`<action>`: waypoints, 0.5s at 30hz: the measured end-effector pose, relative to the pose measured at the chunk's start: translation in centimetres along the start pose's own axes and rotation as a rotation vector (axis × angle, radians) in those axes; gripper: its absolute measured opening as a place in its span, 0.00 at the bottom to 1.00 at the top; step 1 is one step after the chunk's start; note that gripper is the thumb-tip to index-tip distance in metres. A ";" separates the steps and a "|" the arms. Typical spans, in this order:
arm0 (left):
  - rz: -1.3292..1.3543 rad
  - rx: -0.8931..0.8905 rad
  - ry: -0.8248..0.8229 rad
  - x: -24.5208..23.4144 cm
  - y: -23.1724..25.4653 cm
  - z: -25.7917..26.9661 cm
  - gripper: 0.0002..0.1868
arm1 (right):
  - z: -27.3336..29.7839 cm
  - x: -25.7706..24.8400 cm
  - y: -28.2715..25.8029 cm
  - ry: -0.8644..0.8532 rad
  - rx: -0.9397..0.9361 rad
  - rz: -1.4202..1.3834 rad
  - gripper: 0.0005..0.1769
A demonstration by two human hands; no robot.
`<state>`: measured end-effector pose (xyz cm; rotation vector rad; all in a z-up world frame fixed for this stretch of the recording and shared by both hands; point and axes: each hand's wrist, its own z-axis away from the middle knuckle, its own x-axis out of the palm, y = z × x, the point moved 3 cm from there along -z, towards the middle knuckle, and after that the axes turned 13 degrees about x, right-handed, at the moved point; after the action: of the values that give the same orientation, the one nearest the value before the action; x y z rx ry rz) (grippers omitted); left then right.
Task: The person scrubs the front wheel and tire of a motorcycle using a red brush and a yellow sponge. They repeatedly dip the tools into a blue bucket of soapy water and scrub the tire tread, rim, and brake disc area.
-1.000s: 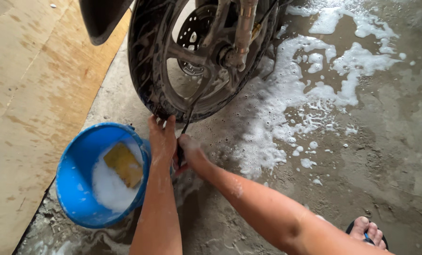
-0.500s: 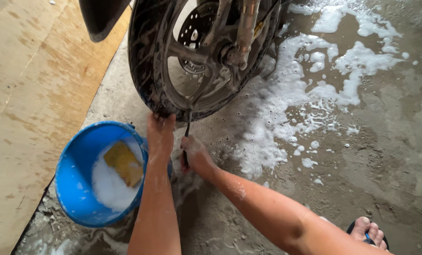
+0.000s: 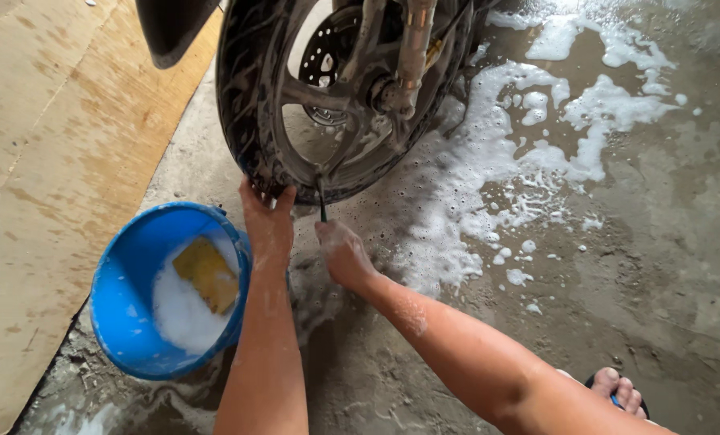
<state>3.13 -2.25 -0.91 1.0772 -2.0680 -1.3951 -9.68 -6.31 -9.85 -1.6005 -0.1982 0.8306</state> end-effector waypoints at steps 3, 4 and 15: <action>-0.012 -0.087 0.024 -0.2 -0.4 0.1 0.35 | -2.8 1.8 3.4 -0.029 -0.173 0.370 0.20; 0.006 -0.029 0.027 -0.2 0.0 -0.1 0.36 | -5.5 2.2 4.5 -0.141 -0.098 0.522 0.22; -0.109 0.046 0.022 0.3 5.0 -1.6 0.39 | -4.2 1.9 11.8 0.034 -0.239 0.286 0.19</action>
<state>2.24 -2.45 4.23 1.2353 -2.0625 -1.3863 -9.54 -11.26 -21.53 -1.8950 -0.0444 1.0282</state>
